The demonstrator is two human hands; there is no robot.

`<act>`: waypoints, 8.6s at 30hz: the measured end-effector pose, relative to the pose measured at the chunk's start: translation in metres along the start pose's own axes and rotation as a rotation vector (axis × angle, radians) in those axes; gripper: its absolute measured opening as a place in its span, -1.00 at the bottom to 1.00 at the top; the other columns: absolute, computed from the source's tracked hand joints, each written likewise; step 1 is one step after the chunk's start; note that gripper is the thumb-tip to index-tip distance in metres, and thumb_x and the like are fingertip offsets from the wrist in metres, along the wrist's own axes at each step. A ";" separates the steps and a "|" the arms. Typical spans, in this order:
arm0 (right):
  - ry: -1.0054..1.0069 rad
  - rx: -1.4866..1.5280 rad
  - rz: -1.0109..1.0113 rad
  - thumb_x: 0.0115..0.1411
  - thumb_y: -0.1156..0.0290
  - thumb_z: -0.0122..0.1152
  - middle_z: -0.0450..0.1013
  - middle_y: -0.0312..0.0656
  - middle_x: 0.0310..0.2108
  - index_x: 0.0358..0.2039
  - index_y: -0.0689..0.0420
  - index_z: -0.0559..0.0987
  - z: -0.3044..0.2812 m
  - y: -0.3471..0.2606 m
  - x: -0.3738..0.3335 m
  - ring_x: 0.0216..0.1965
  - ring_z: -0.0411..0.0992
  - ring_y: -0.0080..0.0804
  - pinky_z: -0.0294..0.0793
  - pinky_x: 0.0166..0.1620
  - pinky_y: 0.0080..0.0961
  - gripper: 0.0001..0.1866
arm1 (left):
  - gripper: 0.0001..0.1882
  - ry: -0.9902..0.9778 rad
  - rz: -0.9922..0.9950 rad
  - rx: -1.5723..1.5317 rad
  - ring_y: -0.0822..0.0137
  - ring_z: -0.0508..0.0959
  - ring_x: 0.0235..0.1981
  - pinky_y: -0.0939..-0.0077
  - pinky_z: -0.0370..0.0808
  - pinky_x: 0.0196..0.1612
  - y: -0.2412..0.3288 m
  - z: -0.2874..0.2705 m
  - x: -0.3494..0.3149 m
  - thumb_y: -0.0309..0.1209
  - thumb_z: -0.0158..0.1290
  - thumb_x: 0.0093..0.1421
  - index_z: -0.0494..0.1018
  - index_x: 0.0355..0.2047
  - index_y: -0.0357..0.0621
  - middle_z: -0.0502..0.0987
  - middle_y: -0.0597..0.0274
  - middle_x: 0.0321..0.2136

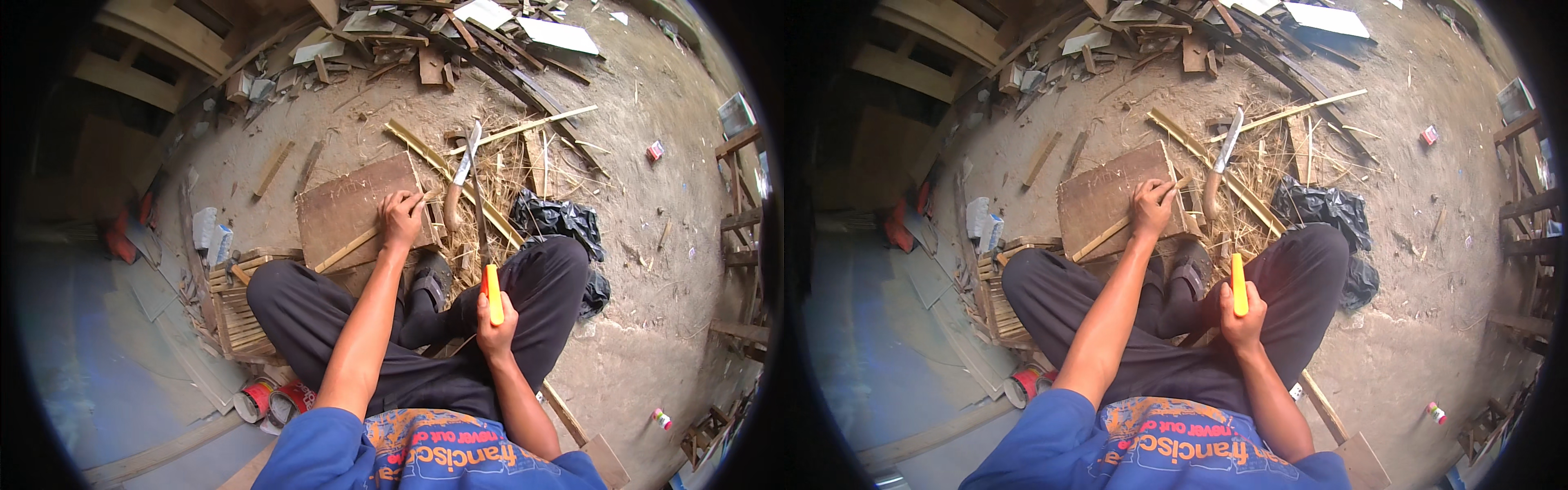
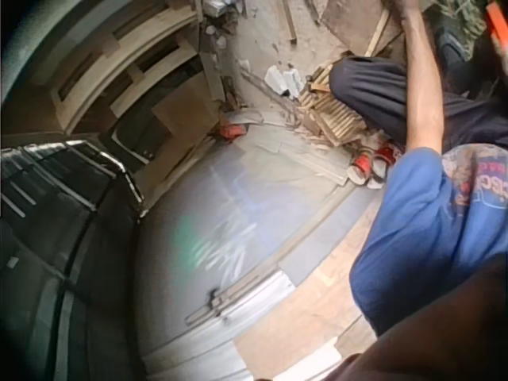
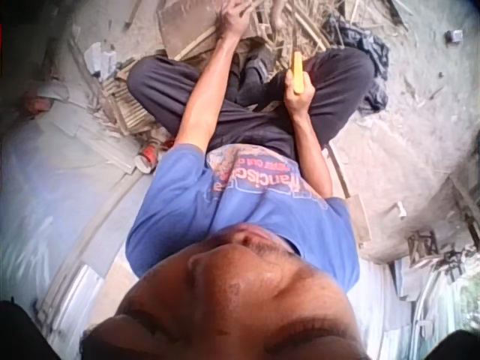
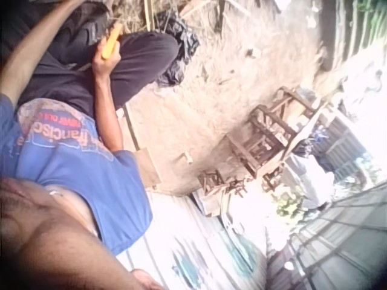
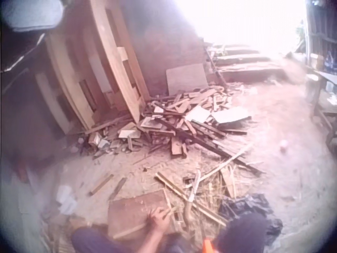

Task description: The person sits on the floor and assembles a rectangular bamboo structure. They use a hammer to drive nails into the bamboo slats and a hand saw to trim the ends of the slats flush with the frame.

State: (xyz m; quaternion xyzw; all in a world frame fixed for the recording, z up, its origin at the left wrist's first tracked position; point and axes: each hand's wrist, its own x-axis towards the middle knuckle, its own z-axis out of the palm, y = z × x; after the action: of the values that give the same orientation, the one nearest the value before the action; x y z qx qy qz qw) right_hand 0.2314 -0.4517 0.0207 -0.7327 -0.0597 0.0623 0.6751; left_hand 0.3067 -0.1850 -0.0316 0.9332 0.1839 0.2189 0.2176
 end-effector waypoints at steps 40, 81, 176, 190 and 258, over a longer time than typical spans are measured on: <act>-0.270 -0.074 0.069 0.22 0.45 0.25 0.24 -0.27 -0.77 -0.58 0.17 0.31 0.018 -0.025 0.003 -0.74 0.22 -0.63 0.21 -0.63 -0.53 -0.68 | -0.39 0.221 -0.483 0.488 0.01 0.01 0.41 -0.27 -0.23 0.36 0.004 0.061 0.010 -0.04 -0.17 0.34 0.19 0.26 -0.16 0.10 -0.02 0.35; -0.049 0.172 0.182 0.28 0.38 0.16 0.38 -0.38 -0.57 -0.36 0.24 0.50 -0.008 -0.009 -0.021 -0.56 0.30 -0.70 0.28 -0.48 -0.69 -0.83 | -0.52 0.356 -0.151 -0.041 0.00 0.26 0.22 -0.18 -0.04 0.31 -0.019 0.036 0.025 -0.21 0.06 0.15 0.33 0.07 -0.04 0.38 0.10 0.06; -0.207 -0.188 0.213 0.24 0.45 0.22 0.27 -0.35 -0.74 -0.57 0.19 0.40 0.046 -0.061 -0.029 -0.69 0.21 -0.69 0.19 -0.60 -0.59 -0.73 | -0.38 0.086 -0.335 0.323 -0.01 -0.02 0.41 -0.22 -0.26 0.38 -0.011 0.036 0.016 -0.11 -0.07 0.29 0.15 0.28 -0.11 0.05 -0.02 0.36; -0.278 -0.249 0.161 0.17 0.56 0.21 0.27 -0.26 -0.76 -0.56 0.22 0.39 0.028 -0.059 -0.020 -0.74 0.34 -0.55 0.26 -0.62 -0.53 -0.79 | -0.37 0.004 -0.281 0.369 -0.11 -0.10 0.42 -0.34 -0.30 0.34 -0.009 0.034 0.015 -0.07 -0.14 0.35 0.12 0.30 -0.15 -0.02 -0.14 0.37; -0.198 0.200 0.118 0.39 0.07 0.03 0.15 -0.50 -0.73 -0.48 0.10 0.42 0.016 -0.073 0.049 -0.75 0.06 -0.78 -0.01 -0.68 -0.69 -0.60 | -0.84 0.124 0.143 -0.330 0.02 0.51 -0.13 0.20 0.47 -0.10 0.080 -0.126 -0.074 -0.56 0.05 0.19 0.37 -0.22 -0.19 0.43 0.06 -0.23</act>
State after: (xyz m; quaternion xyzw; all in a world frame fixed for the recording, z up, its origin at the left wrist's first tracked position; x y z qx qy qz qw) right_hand 0.2770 -0.4217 0.0913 -0.6542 -0.0762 0.1796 0.7307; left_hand 0.2031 -0.2432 0.0847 0.8803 0.0918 0.3179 0.3401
